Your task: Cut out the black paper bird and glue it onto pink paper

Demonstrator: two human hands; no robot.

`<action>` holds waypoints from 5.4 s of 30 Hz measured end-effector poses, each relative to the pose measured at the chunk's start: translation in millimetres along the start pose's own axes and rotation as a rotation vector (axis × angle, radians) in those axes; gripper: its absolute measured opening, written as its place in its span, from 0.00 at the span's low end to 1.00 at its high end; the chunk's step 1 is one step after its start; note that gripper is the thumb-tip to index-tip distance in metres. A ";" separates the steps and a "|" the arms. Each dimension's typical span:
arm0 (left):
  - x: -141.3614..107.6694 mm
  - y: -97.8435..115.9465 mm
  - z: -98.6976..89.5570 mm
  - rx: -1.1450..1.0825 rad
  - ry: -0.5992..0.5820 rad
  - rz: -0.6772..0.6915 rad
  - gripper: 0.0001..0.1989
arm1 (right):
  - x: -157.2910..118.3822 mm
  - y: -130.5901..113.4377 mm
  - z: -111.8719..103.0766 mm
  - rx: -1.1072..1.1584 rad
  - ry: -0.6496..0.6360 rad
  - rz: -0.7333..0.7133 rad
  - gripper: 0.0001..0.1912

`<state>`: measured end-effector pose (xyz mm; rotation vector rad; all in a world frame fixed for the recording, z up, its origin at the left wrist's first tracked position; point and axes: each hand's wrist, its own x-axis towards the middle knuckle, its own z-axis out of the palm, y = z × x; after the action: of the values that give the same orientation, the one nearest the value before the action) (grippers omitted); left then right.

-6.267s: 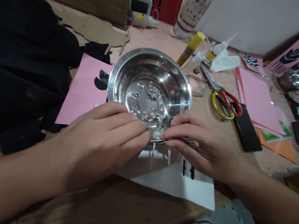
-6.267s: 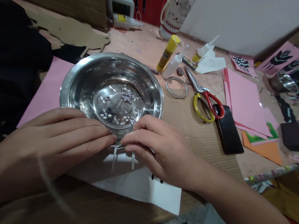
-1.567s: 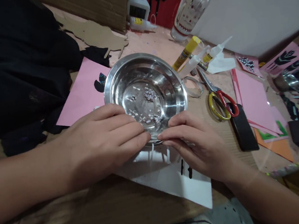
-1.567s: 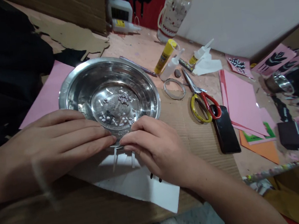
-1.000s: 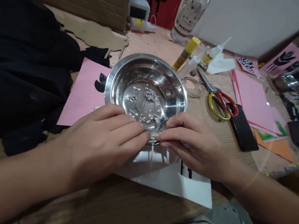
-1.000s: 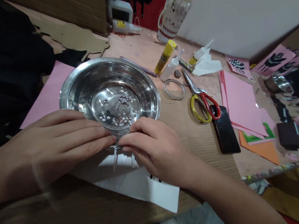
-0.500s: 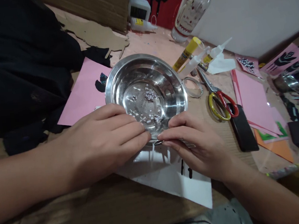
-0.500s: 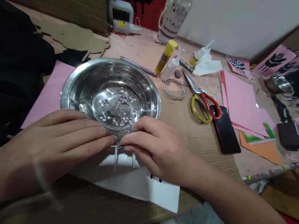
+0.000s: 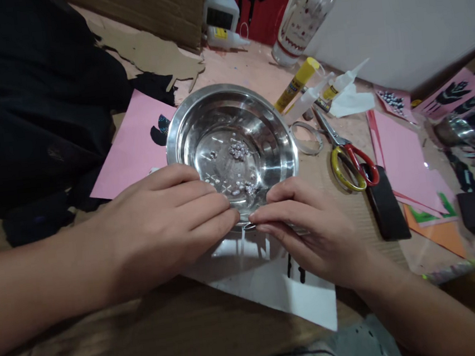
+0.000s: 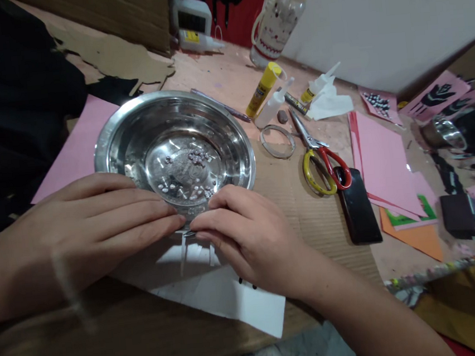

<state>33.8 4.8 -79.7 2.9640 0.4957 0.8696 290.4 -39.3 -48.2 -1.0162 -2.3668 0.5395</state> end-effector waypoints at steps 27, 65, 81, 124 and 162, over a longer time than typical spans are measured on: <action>1.5 2.7 1.3 -0.035 0.021 -0.033 0.20 | 1.1 -0.1 3.6 -0.022 0.031 -0.015 0.08; -1.0 1.5 -0.1 -0.025 -0.025 -0.048 0.19 | 0.2 2.4 -4.5 0.040 0.009 -0.024 0.06; -1.1 1.3 -1.2 -0.049 -0.039 -0.018 0.19 | -0.3 3.3 -0.5 0.020 0.026 -0.037 0.05; 4.8 4.5 16.1 -0.031 0.118 -0.050 0.13 | -57.5 134.1 -98.9 -0.442 0.161 0.933 0.22; 4.3 -6.9 6.1 -0.052 -0.016 -0.187 0.16 | -41.8 35.3 -40.4 -0.488 -0.147 -0.013 0.23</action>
<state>38.3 13.1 -83.2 2.8188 0.7232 0.8257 358.4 -41.7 -47.1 -1.1949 -2.7056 0.0223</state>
